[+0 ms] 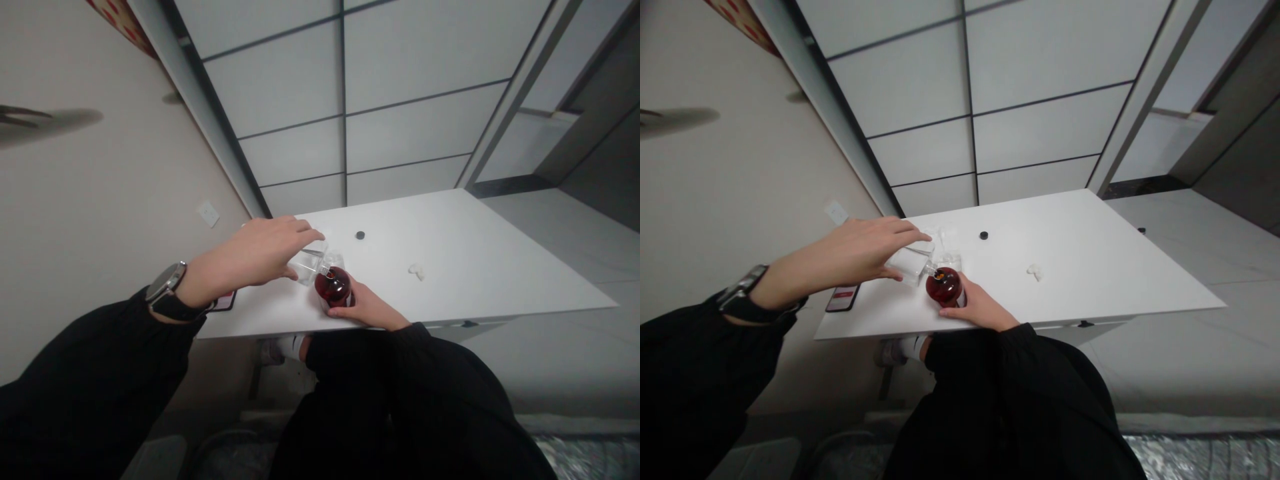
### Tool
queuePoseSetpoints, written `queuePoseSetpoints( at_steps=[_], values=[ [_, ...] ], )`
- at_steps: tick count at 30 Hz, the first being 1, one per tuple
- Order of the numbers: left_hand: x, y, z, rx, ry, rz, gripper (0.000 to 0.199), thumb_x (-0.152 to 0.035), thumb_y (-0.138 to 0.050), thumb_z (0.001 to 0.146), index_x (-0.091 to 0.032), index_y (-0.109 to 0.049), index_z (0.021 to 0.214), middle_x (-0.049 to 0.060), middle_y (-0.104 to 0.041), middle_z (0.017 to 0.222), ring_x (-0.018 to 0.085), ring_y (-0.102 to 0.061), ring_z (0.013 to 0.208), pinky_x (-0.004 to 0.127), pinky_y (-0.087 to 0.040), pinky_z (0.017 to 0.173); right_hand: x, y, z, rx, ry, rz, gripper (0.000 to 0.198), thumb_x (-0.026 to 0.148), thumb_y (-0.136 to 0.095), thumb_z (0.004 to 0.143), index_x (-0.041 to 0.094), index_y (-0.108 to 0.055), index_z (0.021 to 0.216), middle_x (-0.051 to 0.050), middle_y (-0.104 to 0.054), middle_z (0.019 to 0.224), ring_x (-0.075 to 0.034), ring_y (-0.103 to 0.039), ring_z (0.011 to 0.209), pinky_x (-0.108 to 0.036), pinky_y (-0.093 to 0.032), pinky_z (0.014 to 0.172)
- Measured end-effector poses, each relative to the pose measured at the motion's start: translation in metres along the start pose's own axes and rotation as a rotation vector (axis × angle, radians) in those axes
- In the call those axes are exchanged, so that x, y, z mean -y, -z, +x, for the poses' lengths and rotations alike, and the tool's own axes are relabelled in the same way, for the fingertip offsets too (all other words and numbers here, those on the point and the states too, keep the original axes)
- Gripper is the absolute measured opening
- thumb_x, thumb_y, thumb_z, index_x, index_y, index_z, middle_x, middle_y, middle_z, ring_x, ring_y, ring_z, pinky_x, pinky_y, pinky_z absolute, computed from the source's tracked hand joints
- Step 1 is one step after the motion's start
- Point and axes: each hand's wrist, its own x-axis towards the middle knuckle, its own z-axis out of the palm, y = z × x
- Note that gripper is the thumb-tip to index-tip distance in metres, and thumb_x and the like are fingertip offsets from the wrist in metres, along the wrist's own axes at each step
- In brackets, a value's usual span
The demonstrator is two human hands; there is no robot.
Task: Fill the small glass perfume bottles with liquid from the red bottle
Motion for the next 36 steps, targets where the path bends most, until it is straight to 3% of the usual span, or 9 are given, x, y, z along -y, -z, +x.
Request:
queuePoseSetpoints(
  at_steps=[36],
  values=[
    [-0.0056, 0.0034, 0.0015, 0.010, -0.007, 0.038, 0.061, -0.028, -0.075, 0.093, -0.027, -0.051, 0.150, 0.009, -0.063, 0.148, 0.029, -0.060, 0.131, 0.034, -0.050, 0.093, -0.0002, -0.0001, 0.0000, -0.008, -0.003, -0.006, 0.097, 0.052, -0.090, 0.075, 0.025, -0.045, 0.157, -0.014, -0.058, 0.155, -0.037, -0.054, 0.145, -0.059, -0.035, 0.127]
  ],
)
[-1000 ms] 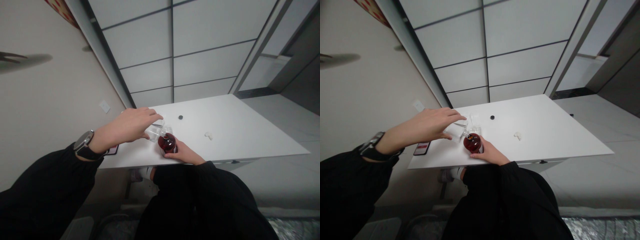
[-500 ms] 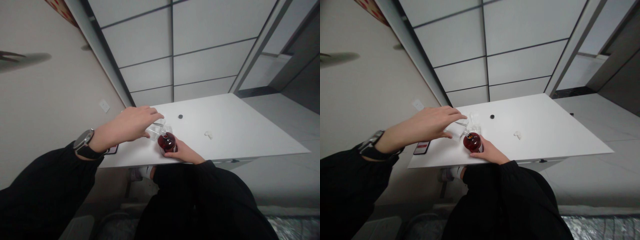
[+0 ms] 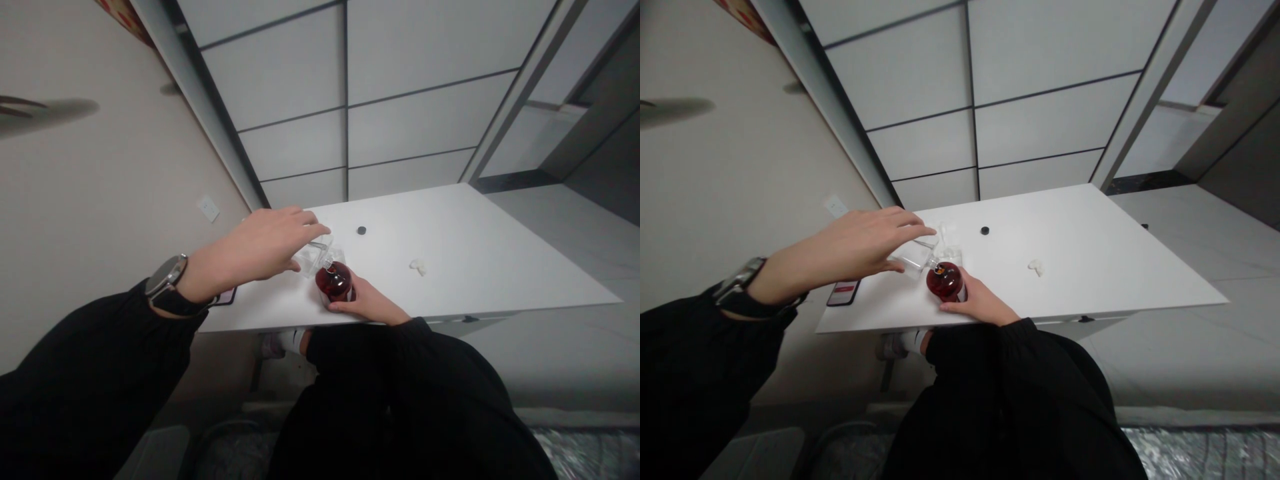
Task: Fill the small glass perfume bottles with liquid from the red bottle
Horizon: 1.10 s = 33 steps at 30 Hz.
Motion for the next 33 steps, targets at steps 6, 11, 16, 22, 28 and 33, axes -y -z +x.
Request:
queuePoseSetpoints(
  at_steps=[6, 11, 16, 22, 28, 33],
  values=[
    [0.0000, -0.0018, 0.0000, -0.014, -0.002, -0.012, 0.059, -0.030, -0.073, 0.095, -0.028, -0.052, 0.150, 0.009, -0.063, 0.148, 0.029, -0.059, 0.133, 0.035, -0.049, 0.095, -0.0021, 0.0001, -0.0002, -0.003, 0.018, -0.019, 0.094, 0.053, -0.089, 0.077, 0.026, -0.046, 0.155, -0.013, -0.059, 0.155, -0.037, -0.055, 0.144, -0.061, -0.036, 0.126],
    [0.0004, -0.0020, 0.0000, -0.025, -0.021, 0.002, 0.057, -0.034, -0.071, 0.096, -0.029, -0.052, 0.150, 0.009, -0.064, 0.147, 0.029, -0.059, 0.131, 0.035, -0.049, 0.095, -0.0011, 0.0002, -0.0005, -0.006, 0.019, -0.018, 0.093, 0.053, -0.089, 0.077, 0.027, -0.046, 0.155, -0.013, -0.058, 0.155, -0.037, -0.054, 0.145, -0.061, -0.036, 0.127],
    [0.0000, -0.0013, 0.0004, -0.018, -0.017, 0.009, 0.059, -0.031, -0.072, 0.095, -0.028, -0.052, 0.151, 0.009, -0.064, 0.147, 0.029, -0.059, 0.130, 0.034, -0.050, 0.093, -0.0009, 0.0004, -0.0006, -0.003, 0.019, -0.006, 0.094, 0.054, -0.089, 0.077, 0.028, -0.045, 0.156, -0.012, -0.058, 0.156, -0.037, -0.053, 0.146, -0.061, -0.035, 0.127],
    [-0.0041, 0.0030, 0.0004, -0.014, -0.028, 0.015, 0.058, -0.029, -0.072, 0.096, -0.029, -0.053, 0.150, 0.009, -0.064, 0.146, 0.028, -0.060, 0.128, 0.034, -0.049, 0.092, -0.0011, 0.0009, -0.0012, 0.000, 0.019, -0.011, 0.095, 0.053, -0.089, 0.078, 0.029, -0.044, 0.157, -0.012, -0.056, 0.158, -0.038, -0.052, 0.147, -0.063, -0.033, 0.128],
    [-0.0048, 0.0035, 0.0005, 0.005, -0.029, 0.026, 0.060, -0.027, -0.072, 0.096, -0.029, -0.052, 0.152, 0.010, -0.064, 0.146, 0.029, -0.060, 0.129, 0.034, -0.049, 0.093, 0.0000, 0.0005, -0.0017, 0.000, 0.009, -0.008, 0.097, 0.053, -0.089, 0.078, 0.026, -0.043, 0.158, -0.013, -0.056, 0.157, -0.037, -0.052, 0.146, -0.060, -0.035, 0.128],
    [-0.0034, 0.0004, 0.0011, -0.035, -0.038, 0.023, 0.057, -0.031, -0.070, 0.100, -0.029, -0.052, 0.154, 0.012, -0.058, 0.153, 0.030, -0.061, 0.132, 0.035, -0.049, 0.096, 0.0004, 0.0005, -0.0013, 0.003, 0.007, -0.009, 0.096, 0.054, -0.089, 0.078, 0.025, -0.043, 0.157, -0.014, -0.056, 0.157, -0.037, -0.053, 0.146, -0.060, -0.035, 0.127]
  ],
)
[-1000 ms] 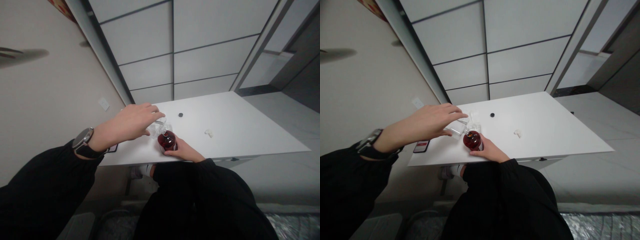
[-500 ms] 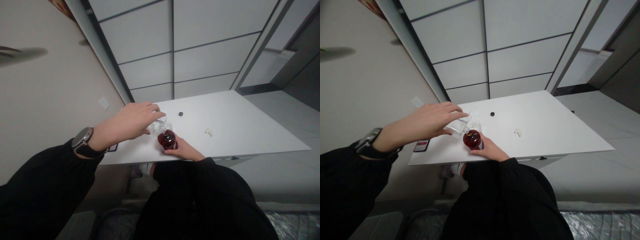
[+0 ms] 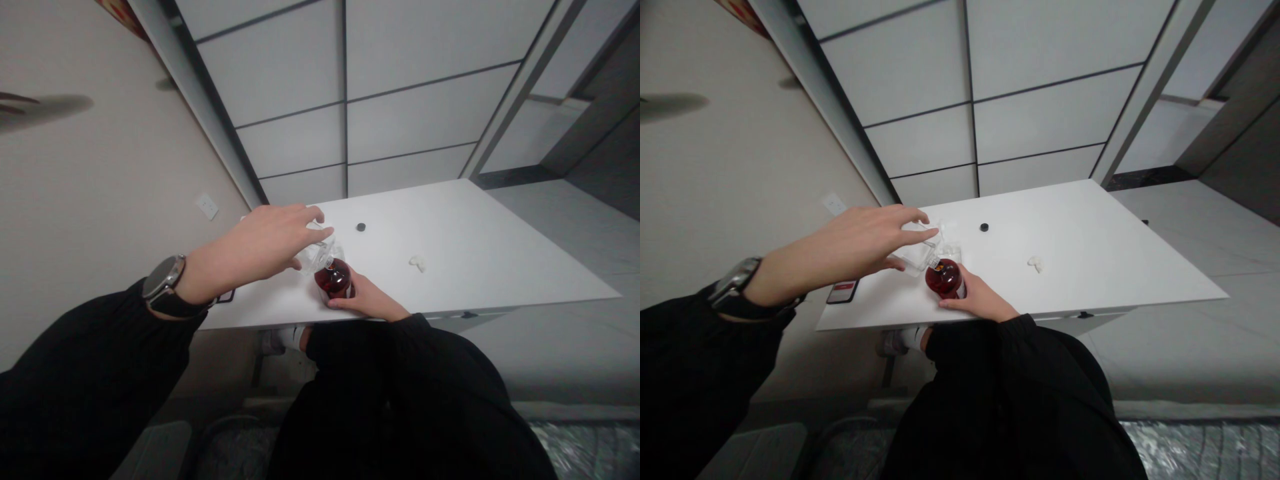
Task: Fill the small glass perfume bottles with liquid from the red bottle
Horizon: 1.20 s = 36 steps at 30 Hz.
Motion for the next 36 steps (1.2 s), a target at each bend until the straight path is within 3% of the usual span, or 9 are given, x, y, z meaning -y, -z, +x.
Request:
queuePoseSetpoints(
  at_steps=[11, 36],
  values=[
    [-0.0044, 0.0045, 0.0015, -0.001, -0.016, 0.068, 0.053, -0.026, -0.074, 0.096, -0.033, -0.060, 0.147, 0.008, -0.063, 0.149, 0.028, -0.064, 0.129, 0.031, -0.050, 0.086, 0.0009, -0.0009, -0.0006, -0.010, -0.001, 0.010, 0.095, 0.053, -0.090, 0.076, 0.026, -0.045, 0.156, -0.014, -0.056, 0.158, -0.038, -0.051, 0.148, -0.061, -0.034, 0.127],
    [-0.0057, 0.0048, 0.0012, -0.083, -0.102, 0.067, 0.041, -0.023, -0.073, 0.096, -0.033, -0.068, 0.135, 0.006, -0.067, 0.142, 0.027, -0.065, 0.125, 0.034, -0.052, 0.088, -0.0010, -0.0008, 0.0007, -0.015, 0.015, 0.011, 0.096, 0.054, -0.089, 0.076, 0.027, -0.044, 0.156, -0.011, -0.057, 0.157, -0.036, -0.053, 0.146, -0.059, -0.035, 0.127]
  ],
)
